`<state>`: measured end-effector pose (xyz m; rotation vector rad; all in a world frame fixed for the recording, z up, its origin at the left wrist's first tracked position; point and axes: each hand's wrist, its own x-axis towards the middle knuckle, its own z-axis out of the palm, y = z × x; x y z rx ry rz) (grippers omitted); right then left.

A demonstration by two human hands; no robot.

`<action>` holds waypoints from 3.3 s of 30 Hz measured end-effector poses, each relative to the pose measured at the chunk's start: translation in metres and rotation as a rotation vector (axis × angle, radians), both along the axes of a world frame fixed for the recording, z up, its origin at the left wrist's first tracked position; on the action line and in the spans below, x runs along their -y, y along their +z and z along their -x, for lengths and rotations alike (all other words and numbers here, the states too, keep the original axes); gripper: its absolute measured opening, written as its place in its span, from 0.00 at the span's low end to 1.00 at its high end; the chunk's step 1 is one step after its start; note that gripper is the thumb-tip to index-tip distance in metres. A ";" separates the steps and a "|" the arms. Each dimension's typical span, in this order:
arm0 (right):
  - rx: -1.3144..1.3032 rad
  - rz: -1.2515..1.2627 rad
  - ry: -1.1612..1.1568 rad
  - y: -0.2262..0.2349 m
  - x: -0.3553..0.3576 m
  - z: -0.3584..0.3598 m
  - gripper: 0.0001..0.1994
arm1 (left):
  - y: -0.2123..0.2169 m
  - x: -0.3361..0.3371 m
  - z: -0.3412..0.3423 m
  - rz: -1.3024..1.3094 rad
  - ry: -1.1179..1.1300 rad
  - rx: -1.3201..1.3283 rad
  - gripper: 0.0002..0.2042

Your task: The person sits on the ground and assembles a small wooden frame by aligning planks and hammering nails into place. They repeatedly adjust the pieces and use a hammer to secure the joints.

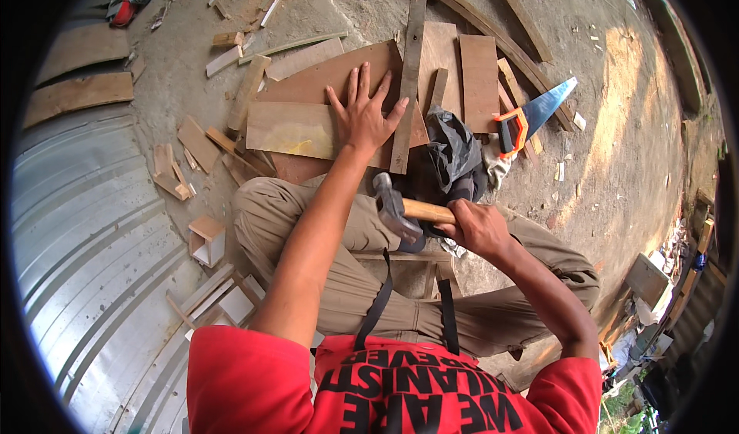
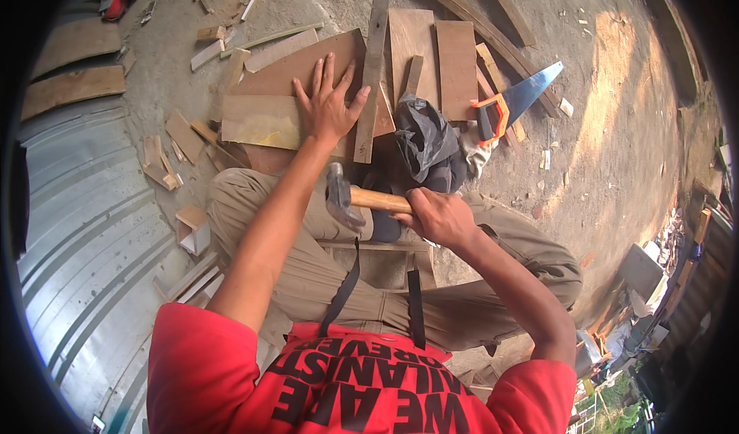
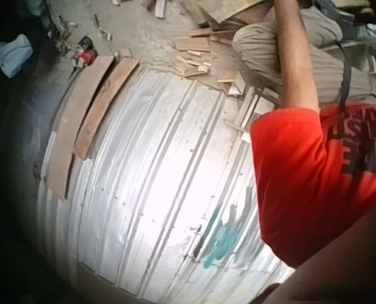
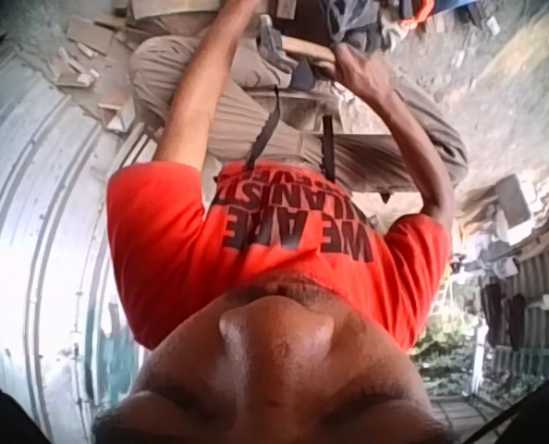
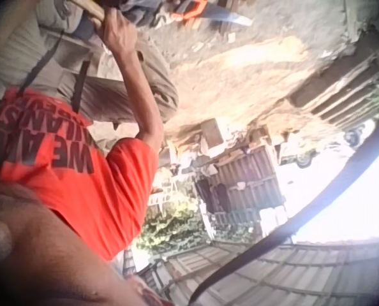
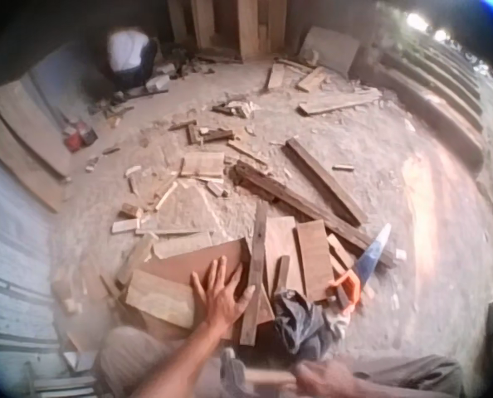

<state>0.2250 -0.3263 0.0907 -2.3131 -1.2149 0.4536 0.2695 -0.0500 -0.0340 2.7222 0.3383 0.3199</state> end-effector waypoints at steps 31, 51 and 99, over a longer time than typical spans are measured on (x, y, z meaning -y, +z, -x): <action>-0.149 0.280 -0.389 -0.043 -0.004 0.033 0.19 | 0.006 0.002 -0.003 -0.070 0.006 -0.021 0.33; -0.256 0.021 -0.424 -0.019 -0.014 0.035 0.18 | 0.003 0.000 -0.001 -0.017 0.010 0.000 0.32; -0.344 -0.593 -1.043 0.103 -0.070 0.002 0.21 | 0.192 -0.072 -0.001 0.232 -0.407 0.166 0.22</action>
